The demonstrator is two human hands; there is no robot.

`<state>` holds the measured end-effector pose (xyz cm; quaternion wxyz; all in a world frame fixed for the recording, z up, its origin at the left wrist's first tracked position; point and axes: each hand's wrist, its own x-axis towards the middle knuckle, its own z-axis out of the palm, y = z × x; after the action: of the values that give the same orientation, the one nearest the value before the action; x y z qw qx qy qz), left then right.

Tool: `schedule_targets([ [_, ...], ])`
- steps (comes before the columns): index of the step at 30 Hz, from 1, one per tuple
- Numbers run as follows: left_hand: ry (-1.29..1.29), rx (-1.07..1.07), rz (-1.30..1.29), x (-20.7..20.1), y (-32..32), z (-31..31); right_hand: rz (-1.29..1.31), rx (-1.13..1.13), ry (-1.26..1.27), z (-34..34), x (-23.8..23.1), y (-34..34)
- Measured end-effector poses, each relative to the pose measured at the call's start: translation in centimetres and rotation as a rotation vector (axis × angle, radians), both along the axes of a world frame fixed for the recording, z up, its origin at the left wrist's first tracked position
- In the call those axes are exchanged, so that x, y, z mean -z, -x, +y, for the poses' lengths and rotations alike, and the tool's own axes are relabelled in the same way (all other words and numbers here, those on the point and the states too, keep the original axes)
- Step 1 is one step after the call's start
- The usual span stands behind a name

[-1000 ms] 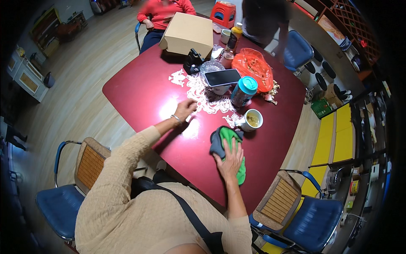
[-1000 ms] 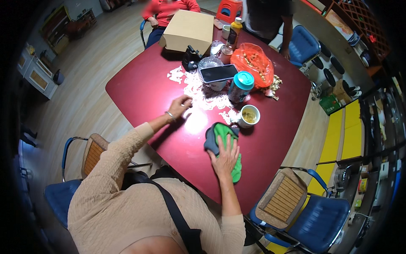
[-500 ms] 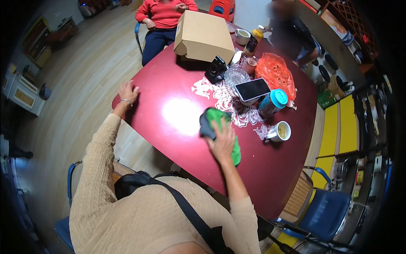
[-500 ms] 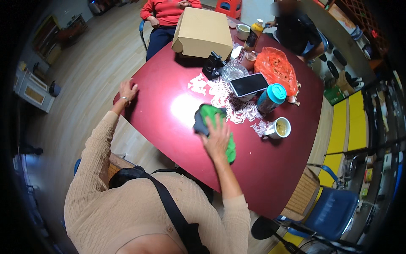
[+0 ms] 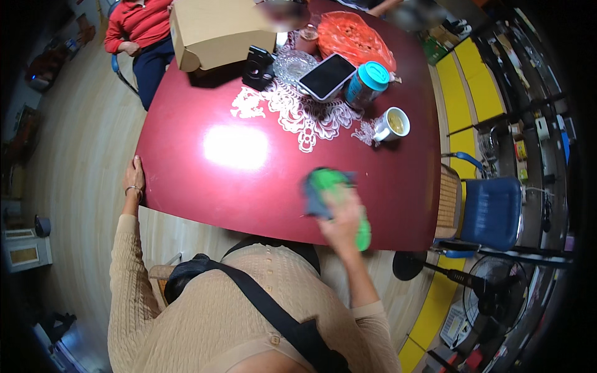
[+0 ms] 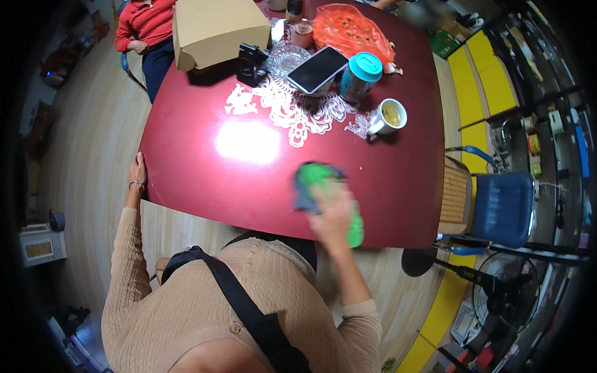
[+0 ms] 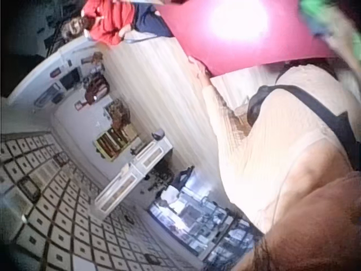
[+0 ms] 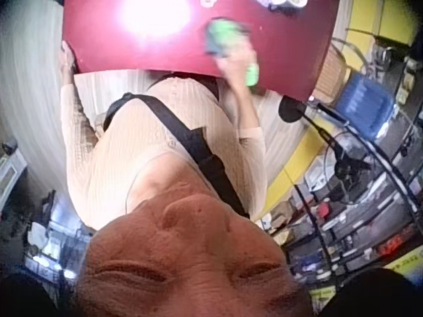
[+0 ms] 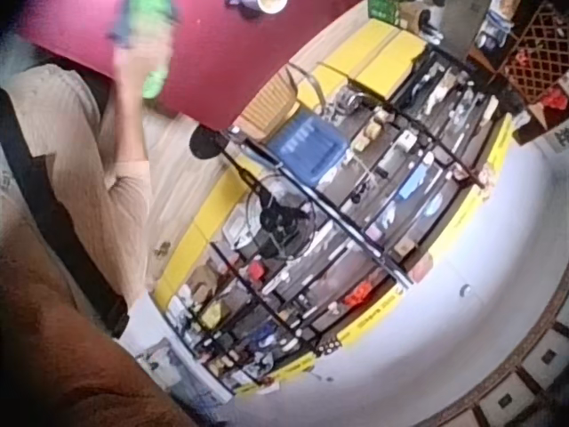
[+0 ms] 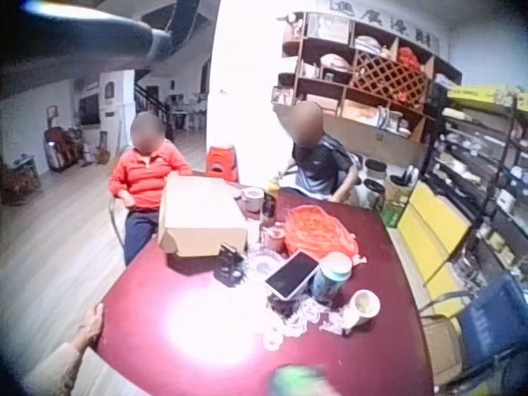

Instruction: The person wipes a red table surface with a green and grey cloth. They move a cardboard box, a smartphone, a mug, and a water bottle aside to clean underneath them, then return the items to the table. The person continues wiping the table surface around the remaining items.

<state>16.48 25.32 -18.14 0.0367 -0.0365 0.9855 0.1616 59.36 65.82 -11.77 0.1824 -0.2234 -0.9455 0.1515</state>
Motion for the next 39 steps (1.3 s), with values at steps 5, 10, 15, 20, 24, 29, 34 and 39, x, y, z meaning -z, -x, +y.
schedule_targets([
  [5, 0.027, 0.007, -0.017, -1.2, -0.2, 1.0, 0.033, 0.709, -0.249, 17.4, 2.8, -15.0],
  [10, 0.075, -0.011, 0.046, 0.3, 0.2, 0.4, -0.075, 0.924, -0.226, 18.8, 4.0, -14.9],
  [15, 0.068, -0.057, 0.043, -0.2, -1.4, 0.5, -0.006, 0.386, -0.216, 5.9, 2.8, -2.2],
  [20, 0.050, -0.021, 0.052, -1.7, -1.4, 2.7, -0.092, -0.229, 0.008, -8.4, 1.0, 8.4],
  [24, 0.029, -0.012, -0.014, -2.0, -1.4, 1.8, -0.072, -0.712, 0.056, -14.3, 0.0, 14.6],
  [29, -0.089, 0.181, -0.102, -2.0, -0.7, -1.4, -0.029, -0.807, 0.046, -13.4, 1.1, 19.3],
  [34, -0.342, 0.210, -0.031, 0.8, -1.2, -4.0, 0.051, -0.402, -0.042, -6.0, 1.5, 21.9],
  [39, -0.447, 0.104, 0.020, -0.5, -2.9, -2.6, 0.053, -0.492, -0.058, -10.5, 1.4, 21.3],
])
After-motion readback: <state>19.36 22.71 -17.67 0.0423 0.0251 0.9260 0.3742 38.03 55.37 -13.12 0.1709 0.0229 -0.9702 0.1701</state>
